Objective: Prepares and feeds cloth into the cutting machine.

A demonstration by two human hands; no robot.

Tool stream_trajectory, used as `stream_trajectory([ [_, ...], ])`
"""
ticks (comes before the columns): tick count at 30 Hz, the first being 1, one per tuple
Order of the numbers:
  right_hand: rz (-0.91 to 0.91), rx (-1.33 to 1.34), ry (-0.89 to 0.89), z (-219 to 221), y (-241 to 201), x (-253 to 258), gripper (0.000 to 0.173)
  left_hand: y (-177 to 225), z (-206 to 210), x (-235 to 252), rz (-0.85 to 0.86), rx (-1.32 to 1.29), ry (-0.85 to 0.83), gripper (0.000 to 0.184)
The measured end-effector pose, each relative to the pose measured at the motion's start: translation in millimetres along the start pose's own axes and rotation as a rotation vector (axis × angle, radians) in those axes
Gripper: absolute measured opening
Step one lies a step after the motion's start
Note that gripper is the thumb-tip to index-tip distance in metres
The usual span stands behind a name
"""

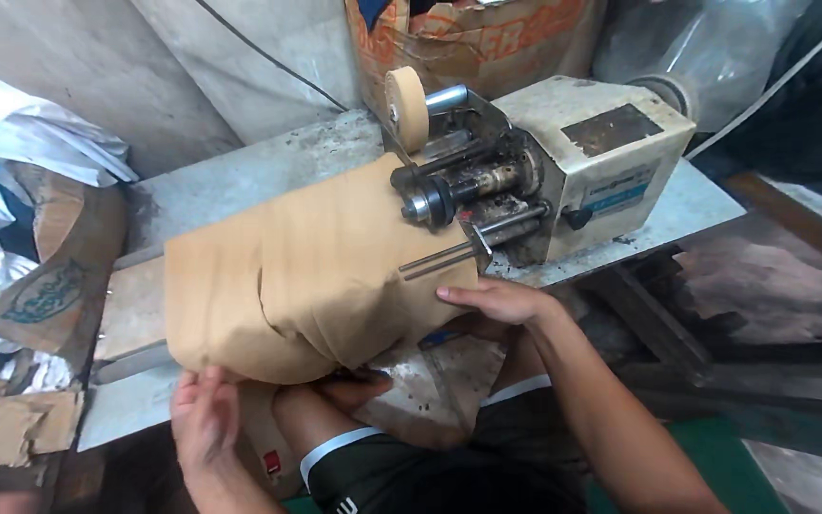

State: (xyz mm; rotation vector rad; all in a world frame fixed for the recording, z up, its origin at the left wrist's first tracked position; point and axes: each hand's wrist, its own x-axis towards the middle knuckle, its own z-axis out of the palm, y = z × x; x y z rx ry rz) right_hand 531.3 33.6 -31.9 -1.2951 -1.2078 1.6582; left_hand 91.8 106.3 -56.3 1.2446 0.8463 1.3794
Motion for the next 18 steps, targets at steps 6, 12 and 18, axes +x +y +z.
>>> stream_trajectory([
  [6,-0.021,0.028,0.012,-0.5,1.7,-0.4,0.037,3.0,-1.1,-3.5,0.014,-0.122,-0.056,0.030],
  [12,-0.030,0.057,0.016,1.5,-0.1,-1.2,0.035,7.0,10.8,-2.2,-0.053,0.058,-0.031,0.040],
  [18,-0.016,0.050,0.019,1.1,1.0,0.1,0.038,8.6,18.8,0.9,-0.101,0.197,0.030,0.039],
])
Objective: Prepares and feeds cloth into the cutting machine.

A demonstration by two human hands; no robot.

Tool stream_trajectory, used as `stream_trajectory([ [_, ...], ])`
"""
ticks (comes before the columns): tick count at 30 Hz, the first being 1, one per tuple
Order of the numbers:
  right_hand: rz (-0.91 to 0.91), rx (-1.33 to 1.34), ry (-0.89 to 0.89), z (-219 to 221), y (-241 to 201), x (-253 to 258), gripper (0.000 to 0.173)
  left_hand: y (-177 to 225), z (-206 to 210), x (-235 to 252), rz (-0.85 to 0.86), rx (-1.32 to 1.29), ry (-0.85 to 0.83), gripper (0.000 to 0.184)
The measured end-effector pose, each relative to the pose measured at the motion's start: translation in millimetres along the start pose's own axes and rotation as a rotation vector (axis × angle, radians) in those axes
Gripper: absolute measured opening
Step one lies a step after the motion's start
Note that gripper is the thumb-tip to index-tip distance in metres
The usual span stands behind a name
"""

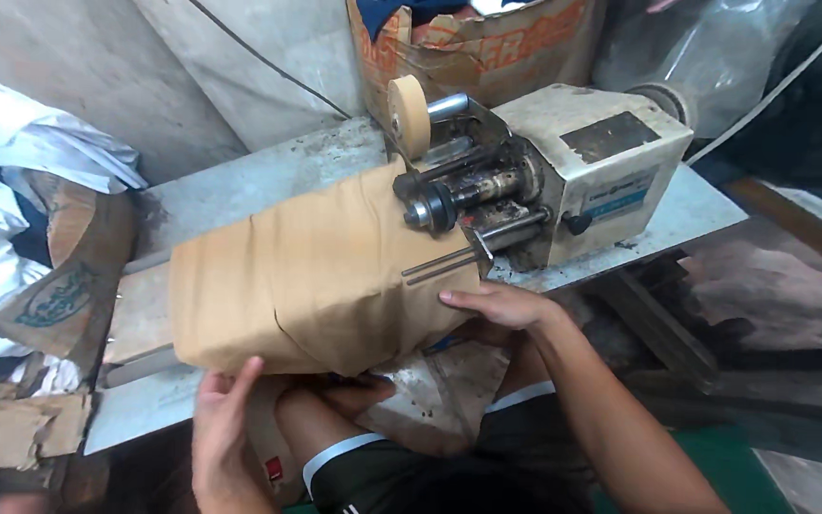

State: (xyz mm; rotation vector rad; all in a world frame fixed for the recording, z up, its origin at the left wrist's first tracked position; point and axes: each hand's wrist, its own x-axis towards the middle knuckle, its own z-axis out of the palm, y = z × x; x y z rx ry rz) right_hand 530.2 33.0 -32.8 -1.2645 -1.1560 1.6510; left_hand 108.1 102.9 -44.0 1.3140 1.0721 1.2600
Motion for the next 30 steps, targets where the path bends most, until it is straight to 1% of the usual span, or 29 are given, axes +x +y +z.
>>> stream_trajectory([
  [1,-0.002,0.004,-0.001,-0.2,-0.3,0.0,0.037,-0.8,-0.4,-1.9,-0.001,-0.027,-0.044,0.042],
  [2,-0.004,0.006,-0.003,-0.5,-0.4,-0.1,0.038,-2.6,-3.7,-3.0,0.023,-0.124,-0.082,0.041],
  [4,-0.006,0.000,0.001,-1.0,0.0,-0.1,0.038,-6.3,-10.8,0.5,0.088,-0.264,-0.091,0.035],
  [5,-0.004,-0.004,0.007,-0.6,0.5,-0.6,0.038,-7.5,-11.0,2.3,0.091,-0.250,-0.055,0.033],
  [6,-0.002,-0.004,0.012,-0.2,0.8,-0.9,0.038,-7.6,-9.1,3.0,0.063,-0.182,-0.010,0.033],
  [8,-0.004,0.003,0.018,-0.2,-0.3,-0.6,0.038,-5.8,-4.8,2.3,-0.001,-0.035,-0.015,0.042],
  [9,-0.004,0.008,0.019,-0.3,-0.2,-0.7,0.038,-5.9,-5.7,0.7,0.003,-0.056,-0.044,0.047],
  [10,-0.002,0.012,0.018,-0.4,0.1,-0.7,0.038,-6.1,-8.2,-0.1,0.036,-0.133,-0.064,0.047],
  [12,-0.005,0.011,0.012,-0.9,0.1,-0.7,0.038,-7.4,-13.4,3.1,0.112,-0.255,-0.050,0.040],
  [14,0.000,-0.003,0.010,-0.3,0.2,-1.4,0.040,-7.6,-11.1,5.0,0.097,-0.183,0.018,0.033],
  [16,0.012,-0.026,0.015,0.3,-1.3,-0.7,0.041,-4.4,-8.0,2.7,0.024,-0.052,-0.011,0.039],
  [18,0.007,-0.036,0.011,-0.2,-1.3,-0.3,0.041,-4.5,-10.4,-0.4,0.043,-0.146,-0.054,0.040],
  [20,-0.013,-0.042,0.004,-0.6,-0.1,0.0,0.039,-7.5,-14.3,1.4,0.099,-0.236,-0.041,0.036],
  [22,0.000,-0.049,0.002,0.1,-0.7,-0.1,0.040,-7.3,-11.5,2.0,0.060,-0.133,0.006,0.036],
  [24,0.015,-0.046,0.004,-0.2,-2.2,-0.1,0.041,-4.4,-7.1,0.4,0.011,-0.040,-0.035,0.041],
  [26,0.018,-0.036,0.004,-0.7,-1.5,-0.4,0.040,-3.8,-9.3,-0.8,0.044,-0.153,-0.066,0.042],
  [28,0.007,-0.022,0.001,-1.0,0.0,0.2,0.039,-5.0,-10.7,2.7,0.098,-0.225,-0.035,0.037],
  [30,-0.004,-0.014,-0.004,-1.0,0.7,0.6,0.038,-5.4,-5.8,4.7,0.063,-0.108,0.005,0.034],
])
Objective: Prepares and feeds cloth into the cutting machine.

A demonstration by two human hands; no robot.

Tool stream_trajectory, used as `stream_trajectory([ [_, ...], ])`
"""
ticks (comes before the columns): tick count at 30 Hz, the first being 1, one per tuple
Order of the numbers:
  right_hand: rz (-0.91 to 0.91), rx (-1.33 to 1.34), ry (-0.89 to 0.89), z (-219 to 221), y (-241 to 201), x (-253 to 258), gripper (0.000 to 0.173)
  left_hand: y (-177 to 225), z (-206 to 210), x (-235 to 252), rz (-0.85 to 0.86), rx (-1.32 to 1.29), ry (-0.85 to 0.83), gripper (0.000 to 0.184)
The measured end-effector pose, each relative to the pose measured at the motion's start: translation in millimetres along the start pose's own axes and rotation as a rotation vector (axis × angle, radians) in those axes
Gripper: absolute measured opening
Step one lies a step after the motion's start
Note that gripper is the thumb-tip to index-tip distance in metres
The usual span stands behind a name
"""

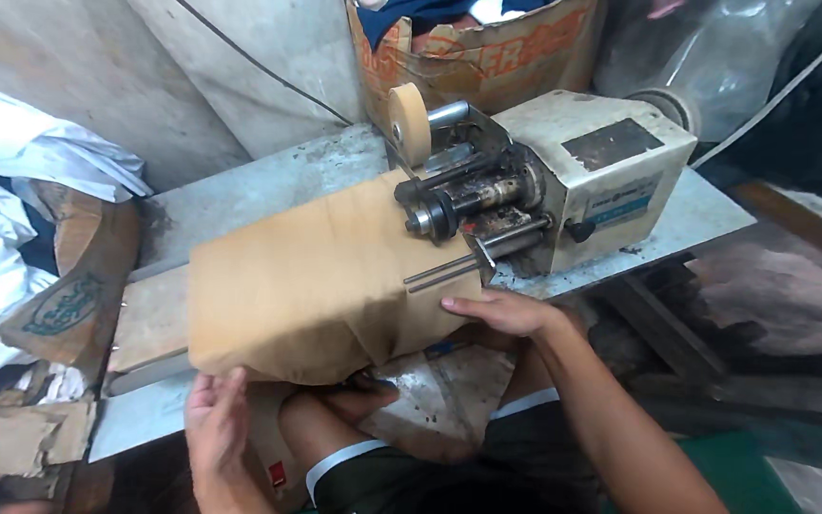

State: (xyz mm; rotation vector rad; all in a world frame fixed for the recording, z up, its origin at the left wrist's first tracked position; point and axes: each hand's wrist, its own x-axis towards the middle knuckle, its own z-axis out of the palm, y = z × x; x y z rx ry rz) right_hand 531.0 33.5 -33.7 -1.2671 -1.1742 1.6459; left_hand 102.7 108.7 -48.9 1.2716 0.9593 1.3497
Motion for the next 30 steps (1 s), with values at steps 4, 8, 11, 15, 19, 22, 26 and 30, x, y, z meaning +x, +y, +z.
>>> stream_trajectory([
  [4,-0.004,0.006,-0.005,-1.2,0.3,0.3,0.038,-0.4,6.1,-5.7,-0.027,0.012,-0.064,0.041],
  [8,-0.008,0.014,-0.004,-1.2,1.6,-0.4,0.042,2.5,10.3,-5.2,-0.005,0.022,-0.037,0.042],
  [11,-0.012,0.031,0.003,-2.8,0.1,-1.3,0.042,3.0,12.2,-7.7,-0.020,0.014,-0.085,0.045],
  [15,-0.005,0.053,0.001,-2.3,1.3,-1.7,0.041,2.2,11.0,-3.1,-0.010,0.090,-0.078,0.038],
  [19,0.003,0.057,0.007,-2.5,0.4,-1.6,0.038,-0.5,9.2,-3.0,0.046,-0.025,-0.058,0.040],
  [22,0.012,0.057,0.002,-2.0,0.7,-1.5,0.039,-0.3,10.0,-3.1,0.002,0.101,-0.055,0.040],
  [26,0.004,0.069,0.002,-1.4,-1.1,-1.7,0.037,-0.3,2.9,-3.5,0.026,-0.045,-0.073,0.040],
  [30,0.007,0.062,0.011,0.8,-2.8,-1.7,0.037,2.0,4.8,-1.3,-0.008,0.117,-0.033,0.039],
])
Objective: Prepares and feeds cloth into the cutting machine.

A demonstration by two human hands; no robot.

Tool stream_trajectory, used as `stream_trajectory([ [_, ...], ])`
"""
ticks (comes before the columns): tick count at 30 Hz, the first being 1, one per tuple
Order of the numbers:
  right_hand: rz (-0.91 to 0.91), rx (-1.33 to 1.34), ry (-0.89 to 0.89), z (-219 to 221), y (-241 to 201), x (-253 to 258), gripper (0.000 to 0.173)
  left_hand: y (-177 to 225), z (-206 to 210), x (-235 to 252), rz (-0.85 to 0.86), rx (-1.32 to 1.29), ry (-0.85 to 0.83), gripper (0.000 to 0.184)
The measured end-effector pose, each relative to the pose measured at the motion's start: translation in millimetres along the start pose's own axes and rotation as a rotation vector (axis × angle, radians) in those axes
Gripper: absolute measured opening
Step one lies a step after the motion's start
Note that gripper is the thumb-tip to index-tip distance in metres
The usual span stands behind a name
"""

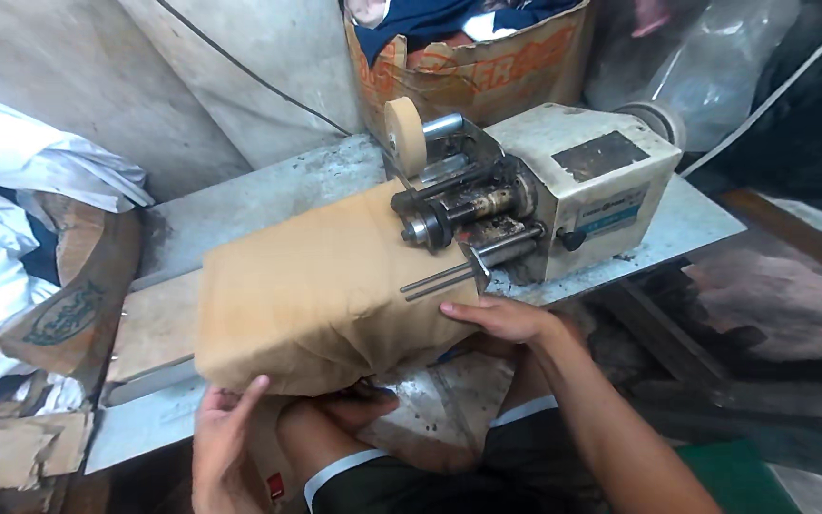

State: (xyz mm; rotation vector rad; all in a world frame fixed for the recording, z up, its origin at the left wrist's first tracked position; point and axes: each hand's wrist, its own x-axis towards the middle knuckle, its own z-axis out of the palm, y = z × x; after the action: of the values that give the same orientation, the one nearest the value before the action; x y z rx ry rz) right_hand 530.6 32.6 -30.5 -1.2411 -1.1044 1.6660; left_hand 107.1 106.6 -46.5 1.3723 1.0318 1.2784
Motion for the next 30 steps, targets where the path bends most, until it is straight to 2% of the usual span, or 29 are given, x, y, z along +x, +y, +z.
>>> stream_trajectory([
  [4,-0.002,-0.028,-0.003,-0.5,0.3,-0.5,0.038,-3.3,-4.0,-0.4,0.065,-0.161,0.017,0.038],
  [7,-0.001,-0.032,-0.004,1.1,-1.2,-0.4,0.037,-1.8,0.2,-3.0,0.012,-0.045,0.024,0.040],
  [10,0.002,-0.012,-0.006,0.2,-0.8,-0.9,0.037,-4.4,-5.2,-4.0,0.042,-0.200,0.001,0.040],
  [14,-0.011,-0.012,-0.016,-0.6,1.2,0.0,0.037,0.6,-0.3,-2.9,0.016,-0.074,0.032,0.037],
  [17,-0.012,-0.017,-0.018,-2.1,2.1,-0.1,0.038,-1.7,-5.7,-3.2,0.040,-0.197,0.002,0.040],
  [19,-0.001,-0.026,0.002,-0.5,1.1,-0.7,0.039,-0.7,-3.6,-2.3,0.029,-0.141,0.048,0.039],
  [21,0.013,-0.030,0.018,0.7,-0.5,-0.8,0.038,-0.8,-4.0,-2.5,0.006,-0.081,0.018,0.042],
  [24,0.007,-0.029,0.016,0.3,-0.9,-1.5,0.037,-2.9,-8.7,-2.9,0.035,-0.220,0.000,0.039],
  [26,0.003,-0.028,0.013,0.4,-0.1,-1.3,0.036,-2.6,-4.4,-1.4,0.022,-0.159,0.060,0.034],
  [28,-0.003,-0.025,0.010,0.3,0.3,-0.8,0.036,-1.3,-2.1,-1.9,-0.007,-0.089,0.055,0.036],
  [30,-0.006,-0.022,0.001,-0.3,0.7,-0.7,0.037,-3.0,-7.1,-2.6,0.011,-0.196,0.021,0.039],
])
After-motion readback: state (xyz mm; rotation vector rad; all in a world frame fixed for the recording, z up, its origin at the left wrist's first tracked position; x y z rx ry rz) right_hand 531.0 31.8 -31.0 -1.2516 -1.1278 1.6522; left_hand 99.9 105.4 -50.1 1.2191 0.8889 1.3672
